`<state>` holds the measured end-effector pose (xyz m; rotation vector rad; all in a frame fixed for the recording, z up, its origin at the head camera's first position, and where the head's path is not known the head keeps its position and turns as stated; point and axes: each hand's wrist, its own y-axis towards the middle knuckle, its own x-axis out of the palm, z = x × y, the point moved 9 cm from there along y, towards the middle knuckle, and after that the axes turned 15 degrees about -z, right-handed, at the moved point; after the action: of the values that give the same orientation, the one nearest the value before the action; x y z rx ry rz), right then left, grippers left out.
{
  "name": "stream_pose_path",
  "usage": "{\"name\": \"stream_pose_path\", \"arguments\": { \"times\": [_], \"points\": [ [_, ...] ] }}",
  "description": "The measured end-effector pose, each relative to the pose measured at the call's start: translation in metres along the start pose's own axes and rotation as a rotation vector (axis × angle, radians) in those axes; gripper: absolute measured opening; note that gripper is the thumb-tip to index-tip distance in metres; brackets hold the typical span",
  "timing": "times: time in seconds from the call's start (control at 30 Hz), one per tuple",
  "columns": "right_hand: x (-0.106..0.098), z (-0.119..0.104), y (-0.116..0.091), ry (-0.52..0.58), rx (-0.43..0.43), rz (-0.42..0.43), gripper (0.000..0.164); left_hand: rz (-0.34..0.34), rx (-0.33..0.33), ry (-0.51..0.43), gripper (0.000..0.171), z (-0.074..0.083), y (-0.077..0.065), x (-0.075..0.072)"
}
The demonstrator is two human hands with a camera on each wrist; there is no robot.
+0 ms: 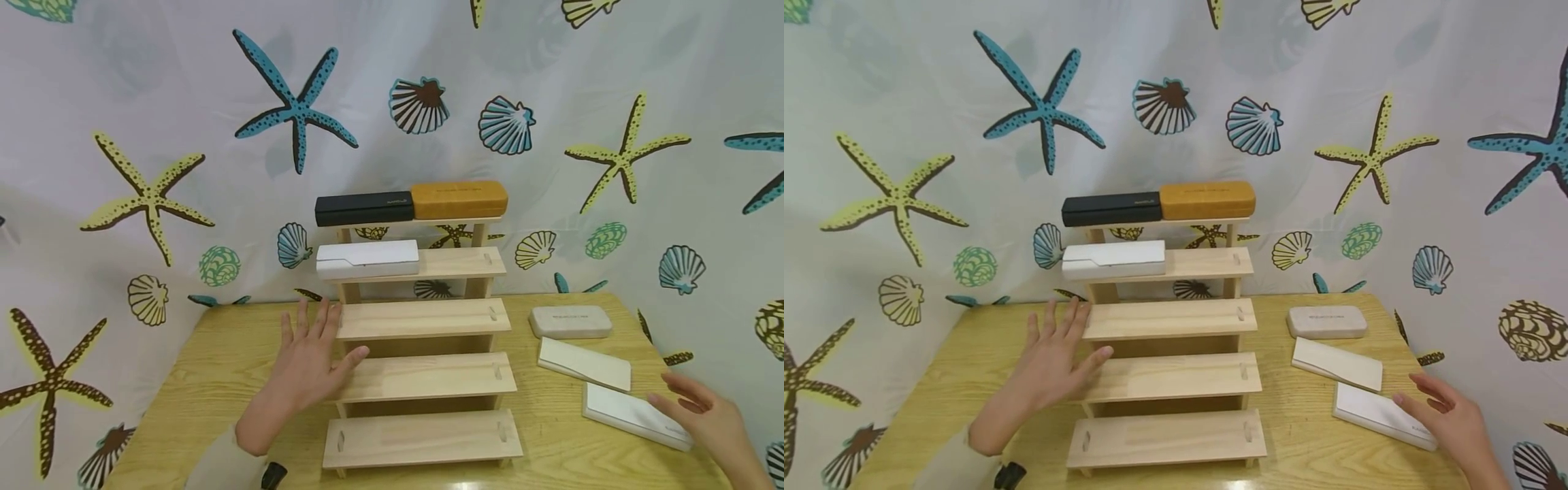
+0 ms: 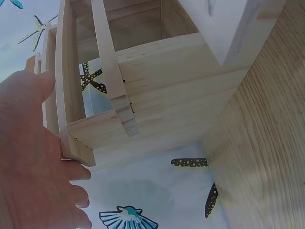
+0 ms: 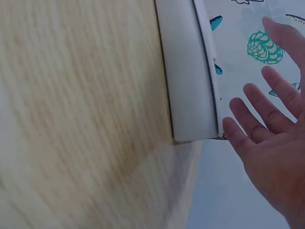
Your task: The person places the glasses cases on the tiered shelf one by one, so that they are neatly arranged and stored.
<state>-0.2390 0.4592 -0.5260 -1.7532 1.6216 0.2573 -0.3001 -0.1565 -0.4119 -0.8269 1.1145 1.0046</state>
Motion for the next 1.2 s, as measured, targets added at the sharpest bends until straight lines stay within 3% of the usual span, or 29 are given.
{"name": "stream_pose_path", "arguments": {
  "times": [0.17,0.33,0.5,0.77,0.97,1.2],
  "points": [
    [0.007,0.019,0.002,0.043,0.062,-0.085,0.106,0.01,0.006,0.002,0.095,0.0,-0.001,0.0],
    [0.01,0.03,0.005,-0.024,0.073,-0.059,0.111,0.012,0.009,-0.003,0.095,0.0,0.0,0.001],
    [0.017,0.038,0.009,0.021,0.089,-0.092,0.116,0.017,0.004,-0.014,0.093,0.0,0.001,0.001],
    [0.022,0.043,0.011,-0.083,0.12,-0.129,0.115,0.047,0.004,-0.003,0.078,0.001,0.001,0.0],
    [0.027,0.049,0.009,-0.093,0.166,-0.176,0.116,0.048,0.0,-0.003,0.072,0.002,0.001,0.001],
    [0.029,0.046,0.007,-0.145,0.124,-0.193,0.112,0.055,-0.003,-0.012,0.07,0.002,0.001,0.0]
  ]
}}
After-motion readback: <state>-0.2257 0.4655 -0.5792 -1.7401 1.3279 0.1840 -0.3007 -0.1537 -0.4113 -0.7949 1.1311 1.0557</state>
